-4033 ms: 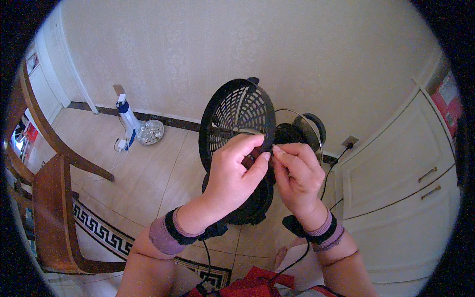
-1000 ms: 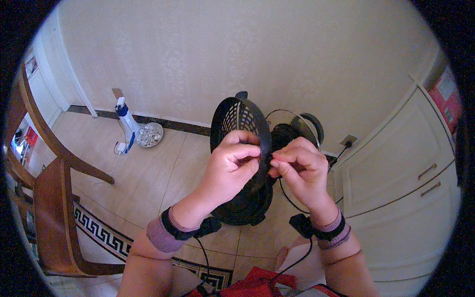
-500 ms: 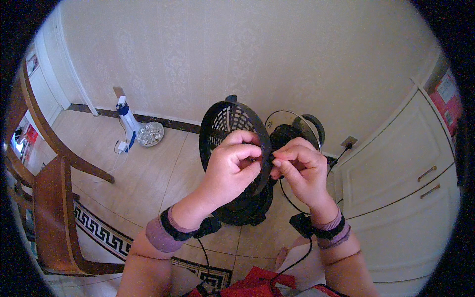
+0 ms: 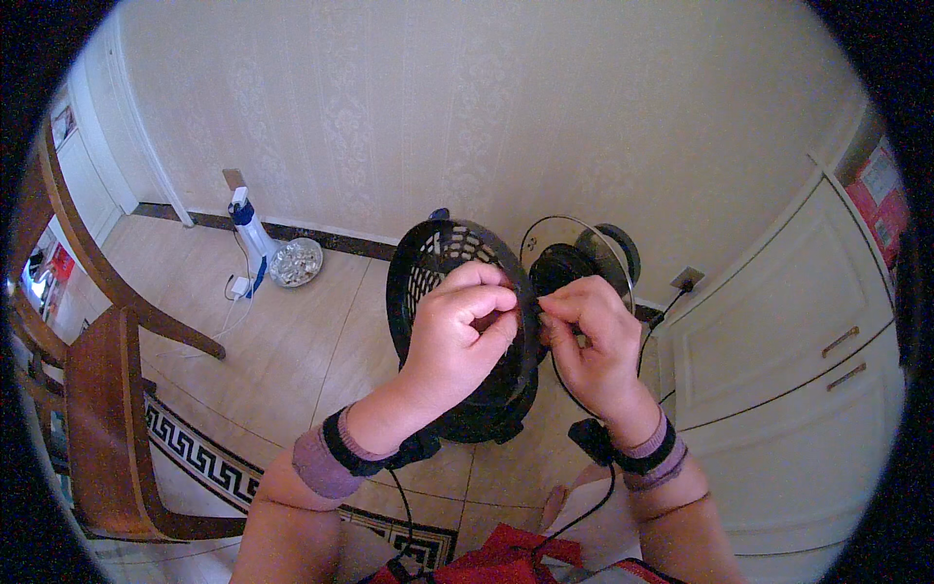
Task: The person plugs a black appliance into a wall outlet and then attaches small rubber components to the edges of a circular black plastic grate.
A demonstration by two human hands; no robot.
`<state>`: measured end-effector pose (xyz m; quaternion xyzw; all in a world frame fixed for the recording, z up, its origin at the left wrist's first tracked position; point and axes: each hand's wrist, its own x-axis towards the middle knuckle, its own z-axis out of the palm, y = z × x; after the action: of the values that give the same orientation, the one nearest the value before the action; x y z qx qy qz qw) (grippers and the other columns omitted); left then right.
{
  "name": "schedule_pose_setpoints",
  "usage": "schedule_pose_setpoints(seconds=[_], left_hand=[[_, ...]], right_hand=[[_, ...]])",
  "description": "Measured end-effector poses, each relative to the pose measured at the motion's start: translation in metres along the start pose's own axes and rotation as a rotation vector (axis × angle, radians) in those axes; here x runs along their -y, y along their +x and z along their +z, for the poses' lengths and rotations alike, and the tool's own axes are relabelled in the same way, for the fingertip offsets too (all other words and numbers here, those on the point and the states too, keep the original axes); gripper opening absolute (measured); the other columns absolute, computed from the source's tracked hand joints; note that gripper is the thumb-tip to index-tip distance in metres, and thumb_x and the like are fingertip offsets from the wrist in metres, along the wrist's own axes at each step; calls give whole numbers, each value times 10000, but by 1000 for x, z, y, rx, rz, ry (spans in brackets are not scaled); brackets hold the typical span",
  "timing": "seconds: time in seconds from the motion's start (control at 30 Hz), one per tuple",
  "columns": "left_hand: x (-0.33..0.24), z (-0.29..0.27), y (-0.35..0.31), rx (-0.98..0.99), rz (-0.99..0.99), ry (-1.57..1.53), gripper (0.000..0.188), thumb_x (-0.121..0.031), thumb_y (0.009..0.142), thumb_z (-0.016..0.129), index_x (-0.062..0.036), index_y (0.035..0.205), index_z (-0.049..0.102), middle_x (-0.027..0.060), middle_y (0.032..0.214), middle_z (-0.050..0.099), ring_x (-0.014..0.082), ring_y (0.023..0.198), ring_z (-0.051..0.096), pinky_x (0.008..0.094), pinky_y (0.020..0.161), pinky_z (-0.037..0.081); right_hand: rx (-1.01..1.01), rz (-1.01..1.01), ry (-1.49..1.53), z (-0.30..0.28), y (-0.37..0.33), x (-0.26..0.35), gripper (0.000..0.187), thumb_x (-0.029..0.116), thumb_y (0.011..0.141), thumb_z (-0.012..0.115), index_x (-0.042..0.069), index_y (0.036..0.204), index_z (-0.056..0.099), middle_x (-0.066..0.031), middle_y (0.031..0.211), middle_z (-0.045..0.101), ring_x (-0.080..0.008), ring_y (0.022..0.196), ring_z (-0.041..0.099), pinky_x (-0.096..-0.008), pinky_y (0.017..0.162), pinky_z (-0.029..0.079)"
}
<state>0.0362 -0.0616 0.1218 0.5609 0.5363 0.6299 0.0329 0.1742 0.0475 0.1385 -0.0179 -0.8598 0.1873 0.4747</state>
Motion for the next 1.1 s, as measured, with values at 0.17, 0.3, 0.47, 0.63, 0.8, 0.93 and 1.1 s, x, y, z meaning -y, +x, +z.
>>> schedule_pose_setpoints(seconds=[0.17, 0.3, 0.47, 0.63, 0.8, 0.93, 1.1], left_hand=[[-4, 1, 1, 12, -36, 14, 115, 65, 716, 636, 9, 766, 548, 70, 777, 517, 170, 669, 515, 273, 575, 412], [-2, 3, 2, -6, -11, 41, 129, 60, 715, 627, 6, 759, 519, 71, 761, 493, 172, 683, 497, 275, 583, 400], [-1, 2, 1, -12, -44, -12, 112, 50, 724, 610, 1, 757, 515, 62, 767, 480, 162, 695, 487, 277, 580, 389], [-1, 3, 0, 16, -60, -25, 103, 45, 733, 600, -4, 745, 510, 46, 747, 451, 142, 676, 468, 268, 568, 377], [-5, 3, 3, 28, -64, -29, 138, 35, 730, 610, -14, 705, 483, 33, 713, 415, 125, 641, 440, 264, 552, 357], [-3, 6, 3, -3, -60, -68, 144, 29, 724, 615, -17, 701, 481, 32, 717, 428, 125, 636, 439, 259, 553, 356], [-5, 6, 2, 29, -79, -100, 110, 17, 705, 618, -22, 712, 515, 37, 720, 434, 132, 641, 456, 259, 545, 362]], right_hand=[[-16, -24, -44, 1, 1, 0, 203, -86, 708, 675, 9, 883, 634, -137, 823, 618, -296, 741, 626, -347, 649, 518], [20, 39, 20, 0, 3, 3, 175, -112, 733, 654, -1, 865, 626, -120, 834, 635, -237, 751, 627, -298, 617, 502], [36, 26, 57, 0, 2, 4, 153, -104, 737, 654, -8, 852, 624, -125, 842, 635, -231, 751, 627, -294, 618, 500], [33, 24, 59, -1, 2, 4, 145, -99, 738, 651, -10, 851, 626, -129, 848, 635, -229, 745, 625, -290, 613, 499], [44, 79, 98, -2, 1, 5, 132, -90, 748, 635, -10, 852, 630, -118, 856, 638, -202, 743, 620, -274, 592, 489], [35, 84, 98, -2, 1, 4, 122, -89, 753, 627, -10, 846, 631, -113, 865, 638, -185, 750, 618, -262, 597, 485], [81, 156, 154, -8, 4, 5, 122, -38, 732, 667, 3, 844, 641, -130, 837, 631, -270, 760, 633, -333, 659, 508]])
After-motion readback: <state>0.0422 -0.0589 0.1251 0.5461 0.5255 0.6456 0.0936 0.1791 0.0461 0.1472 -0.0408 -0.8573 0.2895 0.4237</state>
